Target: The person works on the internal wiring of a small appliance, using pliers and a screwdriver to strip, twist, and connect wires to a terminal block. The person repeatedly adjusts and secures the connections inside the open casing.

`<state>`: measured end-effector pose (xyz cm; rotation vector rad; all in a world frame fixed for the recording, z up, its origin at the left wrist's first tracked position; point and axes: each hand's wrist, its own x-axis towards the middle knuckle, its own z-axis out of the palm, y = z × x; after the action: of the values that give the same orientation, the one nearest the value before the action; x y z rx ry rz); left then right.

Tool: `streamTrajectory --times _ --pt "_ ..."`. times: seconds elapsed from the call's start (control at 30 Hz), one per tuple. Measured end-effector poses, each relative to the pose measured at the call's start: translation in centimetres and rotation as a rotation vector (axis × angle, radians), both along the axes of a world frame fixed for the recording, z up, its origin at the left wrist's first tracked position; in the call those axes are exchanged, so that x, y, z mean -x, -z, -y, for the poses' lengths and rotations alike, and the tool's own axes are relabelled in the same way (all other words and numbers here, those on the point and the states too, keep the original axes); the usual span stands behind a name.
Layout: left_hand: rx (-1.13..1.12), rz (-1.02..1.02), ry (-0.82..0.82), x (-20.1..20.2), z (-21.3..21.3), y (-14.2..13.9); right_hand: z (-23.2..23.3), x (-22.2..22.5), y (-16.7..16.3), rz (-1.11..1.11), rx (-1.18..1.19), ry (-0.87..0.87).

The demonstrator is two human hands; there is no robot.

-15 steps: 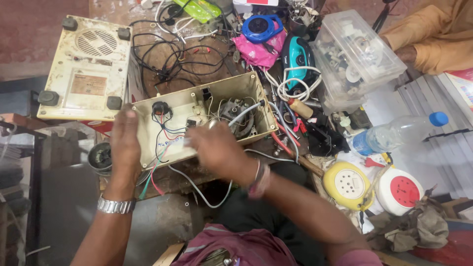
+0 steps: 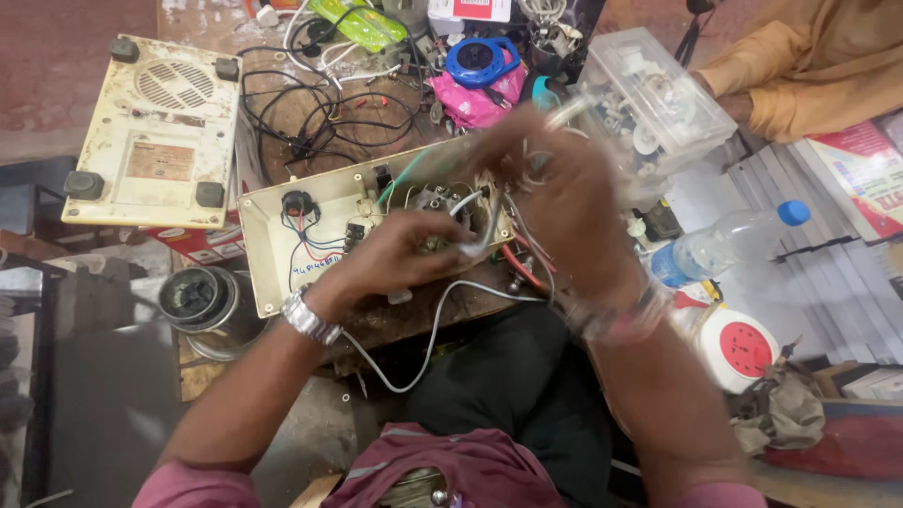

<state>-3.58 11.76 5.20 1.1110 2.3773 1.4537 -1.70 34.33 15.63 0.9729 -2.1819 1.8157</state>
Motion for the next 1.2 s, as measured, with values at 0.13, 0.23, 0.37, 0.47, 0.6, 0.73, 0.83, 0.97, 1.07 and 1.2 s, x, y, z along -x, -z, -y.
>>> streamTrajectory --times 0.13,0.23,0.37,0.47,0.6,0.73,0.83,0.97,1.07,1.2 --pt "-0.032 0.07 -0.286 3.7 0.1 0.3 -8.0 10.9 1.9 0.163 0.392 0.529" --pt "-0.222 0.214 -0.453 6.7 -1.1 0.2 -9.1 12.1 7.1 0.251 0.549 0.613" --pt "-0.603 0.57 -0.573 9.4 -2.5 1.5 -7.7 8.7 10.5 0.02 -0.26 0.604" --pt "-0.649 0.559 -0.466 10.5 -3.1 3.8 -4.4 7.1 10.2 -0.077 -0.822 0.307" --pt "-0.719 0.538 -0.202 11.3 -3.6 6.1 0.8 9.6 9.0 0.666 -0.091 -0.016" --pt "-0.934 0.628 0.086 10.8 -3.1 6.1 1.7 12.6 8.9 0.751 0.434 0.043" --pt "-0.632 0.424 -0.142 10.0 -4.3 5.2 0.7 13.5 9.6 0.836 0.598 0.057" --pt "-0.58 0.409 -0.215 9.3 -5.0 4.2 0.3 13.7 10.9 0.898 0.615 0.065" --pt "-0.498 0.33 -0.193 9.1 -4.4 3.6 0.6 14.1 11.5 0.817 0.766 0.069" --pt "-0.202 0.052 -0.23 8.5 -4.0 2.6 -1.7 15.4 10.7 0.576 0.6 0.344"
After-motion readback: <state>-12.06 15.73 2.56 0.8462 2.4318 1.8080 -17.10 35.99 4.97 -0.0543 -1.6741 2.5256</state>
